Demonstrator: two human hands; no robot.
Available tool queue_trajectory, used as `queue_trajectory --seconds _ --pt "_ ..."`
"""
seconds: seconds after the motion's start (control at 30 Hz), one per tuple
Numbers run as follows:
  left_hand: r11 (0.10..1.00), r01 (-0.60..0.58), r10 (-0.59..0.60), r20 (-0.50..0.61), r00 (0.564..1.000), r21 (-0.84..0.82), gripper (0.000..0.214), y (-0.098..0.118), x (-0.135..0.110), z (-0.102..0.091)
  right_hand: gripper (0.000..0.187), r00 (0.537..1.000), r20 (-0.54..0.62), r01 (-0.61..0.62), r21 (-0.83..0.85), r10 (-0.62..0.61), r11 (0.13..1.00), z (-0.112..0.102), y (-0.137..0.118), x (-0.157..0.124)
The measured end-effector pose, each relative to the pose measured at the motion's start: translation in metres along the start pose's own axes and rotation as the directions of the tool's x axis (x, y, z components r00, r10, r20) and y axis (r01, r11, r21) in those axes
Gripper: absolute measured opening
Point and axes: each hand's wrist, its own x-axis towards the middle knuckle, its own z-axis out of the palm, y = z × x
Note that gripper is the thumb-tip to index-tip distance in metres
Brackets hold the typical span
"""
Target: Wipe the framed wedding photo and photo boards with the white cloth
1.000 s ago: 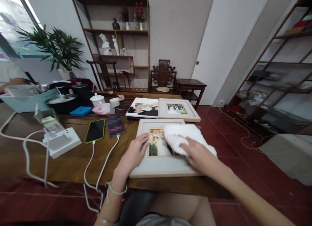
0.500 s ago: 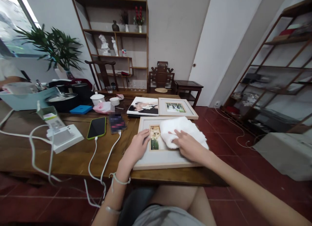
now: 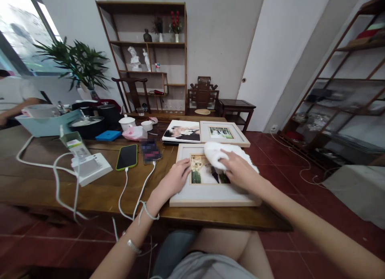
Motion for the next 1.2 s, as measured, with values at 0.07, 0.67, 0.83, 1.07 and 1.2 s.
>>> queue_trajectory --seconds 0.07,0.67,0.83,1.07,1.2 --pt "1.000 0.003 -0.003 0.008 1.000 0.004 0.031 0.000 0.000 -0.001 0.037 0.999 -0.047 0.000 -0.050 -0.003 0.999 0.009 0.017 0.025" --pt "0.988 0.105 -0.116 -0.094 0.989 -0.111 0.045 0.003 -0.021 0.007 0.033 0.958 0.272 0.057 0.117 -0.088 0.991 -0.031 -0.050 -0.042" --pt "0.987 0.074 -0.087 -0.090 0.992 -0.141 0.041 0.002 -0.020 0.007 0.038 0.993 0.115 -0.011 -0.004 0.011 1.000 -0.009 -0.040 0.014" --pt "0.982 0.038 -0.069 -0.164 0.984 -0.185 0.043 -0.012 -0.006 0.006 0.046 0.976 0.149 0.146 0.079 -0.156 0.986 0.018 -0.057 0.040" --pt "0.989 0.039 -0.069 -0.212 0.975 -0.142 0.041 -0.015 -0.004 0.008 0.044 0.931 0.159 0.301 0.176 -0.328 0.937 0.011 -0.069 0.015"
